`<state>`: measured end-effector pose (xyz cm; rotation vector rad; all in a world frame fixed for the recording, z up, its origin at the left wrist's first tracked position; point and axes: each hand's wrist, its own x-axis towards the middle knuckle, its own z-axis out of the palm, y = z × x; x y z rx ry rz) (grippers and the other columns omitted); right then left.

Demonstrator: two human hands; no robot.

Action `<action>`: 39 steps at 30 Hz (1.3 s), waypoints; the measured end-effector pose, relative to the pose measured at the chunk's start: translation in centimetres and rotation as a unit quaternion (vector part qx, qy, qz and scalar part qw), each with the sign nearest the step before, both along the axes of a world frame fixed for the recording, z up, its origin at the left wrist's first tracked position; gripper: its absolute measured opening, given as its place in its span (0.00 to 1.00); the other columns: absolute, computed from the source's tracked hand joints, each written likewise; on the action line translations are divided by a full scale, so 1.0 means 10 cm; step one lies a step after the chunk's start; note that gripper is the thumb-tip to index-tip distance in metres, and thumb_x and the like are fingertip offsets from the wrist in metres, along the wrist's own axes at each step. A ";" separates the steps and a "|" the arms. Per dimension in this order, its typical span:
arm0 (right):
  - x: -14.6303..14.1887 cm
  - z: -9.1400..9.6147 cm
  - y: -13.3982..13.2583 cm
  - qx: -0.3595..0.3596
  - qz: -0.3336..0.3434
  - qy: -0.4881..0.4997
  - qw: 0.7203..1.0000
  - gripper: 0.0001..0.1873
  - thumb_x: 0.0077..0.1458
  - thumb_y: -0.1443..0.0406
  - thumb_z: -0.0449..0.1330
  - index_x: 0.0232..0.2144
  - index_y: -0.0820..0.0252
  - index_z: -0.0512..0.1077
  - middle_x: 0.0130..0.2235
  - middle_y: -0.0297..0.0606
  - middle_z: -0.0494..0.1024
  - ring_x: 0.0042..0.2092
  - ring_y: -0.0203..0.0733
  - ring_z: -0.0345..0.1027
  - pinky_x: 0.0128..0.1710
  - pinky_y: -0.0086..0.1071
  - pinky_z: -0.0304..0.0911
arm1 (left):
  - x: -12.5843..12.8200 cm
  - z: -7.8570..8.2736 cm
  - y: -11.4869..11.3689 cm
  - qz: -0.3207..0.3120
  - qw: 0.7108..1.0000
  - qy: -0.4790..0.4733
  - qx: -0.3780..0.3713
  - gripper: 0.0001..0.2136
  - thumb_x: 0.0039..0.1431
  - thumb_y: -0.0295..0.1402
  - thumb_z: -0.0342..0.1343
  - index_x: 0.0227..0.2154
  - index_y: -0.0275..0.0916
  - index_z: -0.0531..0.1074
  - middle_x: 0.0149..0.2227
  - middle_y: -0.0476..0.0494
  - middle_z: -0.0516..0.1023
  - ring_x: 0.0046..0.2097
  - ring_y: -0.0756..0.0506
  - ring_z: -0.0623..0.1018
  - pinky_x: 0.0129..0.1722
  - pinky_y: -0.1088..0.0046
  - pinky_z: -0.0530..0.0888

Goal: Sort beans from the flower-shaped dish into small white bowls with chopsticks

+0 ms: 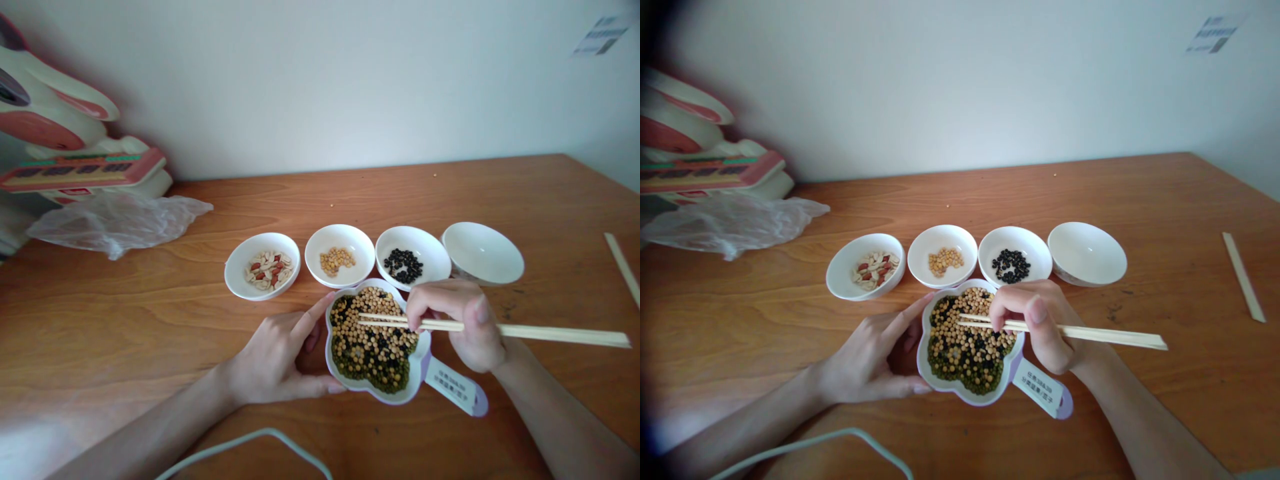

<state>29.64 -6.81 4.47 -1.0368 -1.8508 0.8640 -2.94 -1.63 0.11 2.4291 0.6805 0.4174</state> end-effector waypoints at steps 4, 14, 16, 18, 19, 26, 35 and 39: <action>0.01 0.07 0.01 -0.001 -0.004 -0.010 1.000 0.44 0.71 0.35 0.34 0.26 0.53 0.76 0.24 0.35 0.76 0.24 0.41 0.63 0.28 0.38 0.59 | -0.01 -0.01 -0.01 0.003 1.000 0.003 -0.003 0.55 0.63 0.60 0.65 0.80 0.41 0.40 0.36 0.48 0.81 0.34 0.43 0.82 0.31 0.68 0.77; -0.01 0.03 -0.01 0.007 -0.021 0.016 1.000 0.44 0.74 0.38 0.35 0.25 0.53 0.77 0.23 0.36 0.77 0.24 0.42 0.66 0.25 0.38 0.57 | -0.01 -0.01 0.01 0.001 1.000 0.003 0.010 0.55 0.63 0.61 0.64 0.80 0.42 0.40 0.36 0.48 0.80 0.34 0.42 0.82 0.30 0.69 0.77; -0.02 0.05 -0.01 0.018 -0.028 0.018 0.999 0.44 0.74 0.39 0.35 0.24 0.53 0.77 0.23 0.36 0.77 0.23 0.41 0.68 0.25 0.38 0.57 | -0.01 -0.02 0.01 0.002 1.000 0.004 0.009 0.55 0.63 0.61 0.64 0.80 0.42 0.40 0.37 0.48 0.81 0.35 0.42 0.82 0.31 0.68 0.77; -0.04 0.07 -0.01 0.027 -0.040 0.032 0.998 0.45 0.74 0.38 0.35 0.23 0.54 0.78 0.22 0.36 0.78 0.23 0.40 0.69 0.25 0.37 0.58 | -0.01 -0.02 0.01 0.002 1.000 0.004 0.006 0.55 0.63 0.61 0.64 0.80 0.41 0.40 0.37 0.47 0.81 0.35 0.42 0.83 0.32 0.67 0.78; -0.04 0.08 -0.01 0.030 -0.048 0.046 0.997 0.45 0.74 0.38 0.36 0.23 0.54 0.78 0.22 0.36 0.78 0.23 0.40 0.69 0.25 0.37 0.58 | -0.01 -0.02 0.01 0.001 1.000 0.003 0.005 0.55 0.63 0.61 0.64 0.80 0.41 0.40 0.37 0.48 0.81 0.35 0.42 0.83 0.32 0.67 0.78; -0.06 0.08 -0.01 0.084 -0.137 0.149 0.976 0.44 0.72 0.36 0.40 0.24 0.51 0.82 0.21 0.39 0.77 0.24 0.45 0.71 0.25 0.40 0.62 | 0.00 0.00 0.01 -0.002 1.000 0.000 -0.001 0.54 0.63 0.61 0.63 0.79 0.42 0.40 0.36 0.49 0.80 0.33 0.43 0.81 0.31 0.66 0.76; -0.06 0.13 0.00 0.078 -0.164 0.159 0.970 0.43 0.71 0.35 0.42 0.24 0.52 0.82 0.21 0.39 0.77 0.24 0.45 0.70 0.25 0.40 0.61 | 0.00 0.00 0.01 -0.002 1.000 -0.001 -0.008 0.54 0.64 0.61 0.64 0.80 0.42 0.40 0.37 0.49 0.81 0.34 0.43 0.82 0.32 0.66 0.76; 0.00 0.16 0.02 0.010 -0.139 0.116 0.983 0.46 0.68 0.31 0.41 0.22 0.54 0.80 0.19 0.39 0.76 0.22 0.43 0.68 0.22 0.39 0.58 | 0.00 -0.01 0.01 -0.003 1.000 -0.006 -0.005 0.54 0.64 0.60 0.64 0.80 0.44 0.39 0.37 0.49 0.81 0.34 0.43 0.82 0.32 0.65 0.77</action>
